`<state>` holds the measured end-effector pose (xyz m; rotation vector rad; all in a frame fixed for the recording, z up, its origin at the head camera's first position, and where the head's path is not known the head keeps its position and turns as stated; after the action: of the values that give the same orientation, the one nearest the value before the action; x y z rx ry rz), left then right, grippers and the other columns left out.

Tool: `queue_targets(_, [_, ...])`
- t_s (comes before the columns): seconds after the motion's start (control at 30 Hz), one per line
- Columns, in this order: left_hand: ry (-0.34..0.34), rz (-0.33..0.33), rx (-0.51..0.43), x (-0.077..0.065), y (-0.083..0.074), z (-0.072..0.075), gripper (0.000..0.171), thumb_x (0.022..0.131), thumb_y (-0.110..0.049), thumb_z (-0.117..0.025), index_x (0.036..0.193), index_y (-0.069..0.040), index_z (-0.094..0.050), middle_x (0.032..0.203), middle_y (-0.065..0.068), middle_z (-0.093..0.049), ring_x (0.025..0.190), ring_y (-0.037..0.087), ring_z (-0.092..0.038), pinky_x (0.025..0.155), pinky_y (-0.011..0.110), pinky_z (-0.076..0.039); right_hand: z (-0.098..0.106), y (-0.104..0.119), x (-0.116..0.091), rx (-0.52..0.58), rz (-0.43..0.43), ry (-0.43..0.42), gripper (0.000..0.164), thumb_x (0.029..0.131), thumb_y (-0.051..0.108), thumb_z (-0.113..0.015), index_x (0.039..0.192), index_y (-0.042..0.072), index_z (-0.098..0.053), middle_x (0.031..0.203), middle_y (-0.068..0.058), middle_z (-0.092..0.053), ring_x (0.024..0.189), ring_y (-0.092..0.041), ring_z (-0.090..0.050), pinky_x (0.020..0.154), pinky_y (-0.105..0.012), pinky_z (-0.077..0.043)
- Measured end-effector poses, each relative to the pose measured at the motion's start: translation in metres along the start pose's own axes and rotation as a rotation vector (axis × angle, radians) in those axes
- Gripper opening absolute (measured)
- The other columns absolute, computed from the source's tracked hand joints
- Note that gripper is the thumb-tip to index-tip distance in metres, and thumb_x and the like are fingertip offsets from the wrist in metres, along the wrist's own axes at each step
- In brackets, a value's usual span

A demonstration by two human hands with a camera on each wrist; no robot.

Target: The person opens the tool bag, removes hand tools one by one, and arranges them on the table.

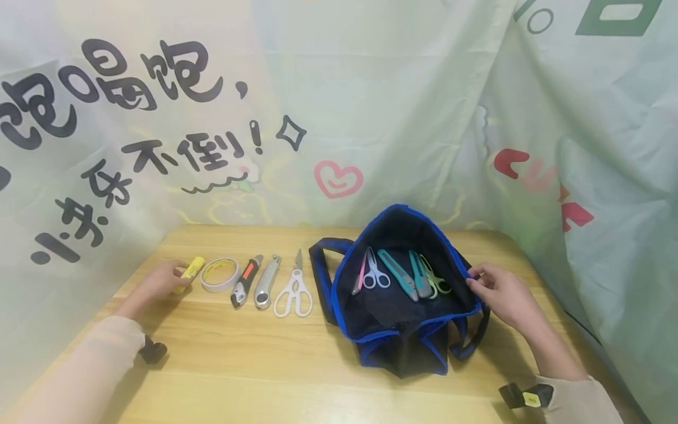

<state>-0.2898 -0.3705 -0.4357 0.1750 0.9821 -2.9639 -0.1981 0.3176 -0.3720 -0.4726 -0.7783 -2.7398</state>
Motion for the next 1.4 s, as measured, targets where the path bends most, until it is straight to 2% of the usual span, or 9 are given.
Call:
queue_targets(0.23, [0.011, -0.009, 0.001, -0.002, -0.003, 0.004, 0.07, 0.086, -0.016, -0.069, 0.136, 0.017, -0.034, 0.121, 0.039, -0.052, 0.101, 0.042, -0.059, 0.08, 0.044, -0.054, 0.001, 0.001, 0.0, 0.003, -0.004, 0.012, 0.016, 0.098, 0.017, -0.06, 0.104, 0.002, -0.063, 0.07, 0.004, -0.057, 0.052, -0.007, -0.042, 0.048, -0.026, -0.033])
queue_targets(0.6, [0.005, 0.01, 0.018, -0.001, -0.007, 0.007, 0.067, 0.087, -0.015, -0.067, 0.136, 0.017, -0.034, 0.119, 0.038, -0.053, 0.096, 0.039, -0.059, 0.075, 0.042, -0.054, 0.002, 0.003, -0.001, -0.006, -0.005, 0.007, 0.015, 0.097, 0.017, -0.061, 0.103, 0.003, -0.063, 0.069, 0.005, -0.056, 0.053, -0.006, -0.042, 0.049, -0.026, -0.033])
queue_targets(0.9, [0.014, -0.039, 0.032, -0.004, -0.011, 0.004, 0.055, 0.089, -0.011, -0.063, 0.13, 0.017, -0.04, 0.114, 0.036, -0.057, 0.096, 0.041, -0.06, 0.077, 0.045, -0.054, 0.002, 0.003, 0.0, -0.006, 0.002, 0.003, 0.015, 0.097, 0.016, -0.061, 0.103, 0.003, -0.064, 0.068, 0.005, -0.056, 0.052, -0.006, -0.041, 0.049, -0.026, -0.033])
queue_targets(1.07, [0.025, -0.031, 0.011, -0.002, -0.009, 0.003, 0.061, 0.088, -0.011, -0.064, 0.134, 0.017, -0.036, 0.117, 0.037, -0.055, 0.098, 0.042, -0.06, 0.077, 0.043, -0.055, 0.001, 0.002, 0.0, -0.009, 0.004, 0.001, 0.014, 0.097, 0.016, -0.061, 0.102, 0.003, -0.064, 0.068, 0.006, -0.055, 0.052, -0.006, -0.041, 0.048, -0.026, -0.033])
queue_targets(1.27, [0.001, -0.037, 0.071, 0.004, -0.01, 0.009, 0.069, 0.089, -0.02, -0.067, 0.138, 0.016, -0.034, 0.121, 0.039, -0.052, 0.107, 0.05, -0.055, 0.089, 0.057, -0.047, 0.001, 0.002, 0.0, -0.014, 0.003, 0.005, 0.014, 0.098, 0.017, -0.061, 0.102, 0.004, -0.063, 0.067, 0.006, -0.054, 0.052, -0.006, -0.041, 0.049, -0.026, -0.032])
queue_targets(1.4, [-0.02, -0.034, 0.086, 0.002, -0.025, 0.015, 0.067, 0.093, -0.025, -0.063, 0.14, 0.012, -0.034, 0.128, 0.039, -0.047, 0.113, 0.053, -0.049, 0.093, 0.061, -0.043, 0.001, 0.003, 0.0, -0.013, 0.006, 0.003, 0.014, 0.098, 0.017, -0.061, 0.101, 0.004, -0.063, 0.067, 0.006, -0.053, 0.052, -0.006, -0.04, 0.048, -0.026, -0.032])
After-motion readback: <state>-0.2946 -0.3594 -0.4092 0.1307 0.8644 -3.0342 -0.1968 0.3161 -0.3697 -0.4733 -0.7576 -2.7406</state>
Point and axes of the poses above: each hand's wrist, its own x-axis towards the middle knuckle, its own z-axis out of the back of the hand, y = z × x, the point moved 3 cm from there along x, towards the middle knuckle
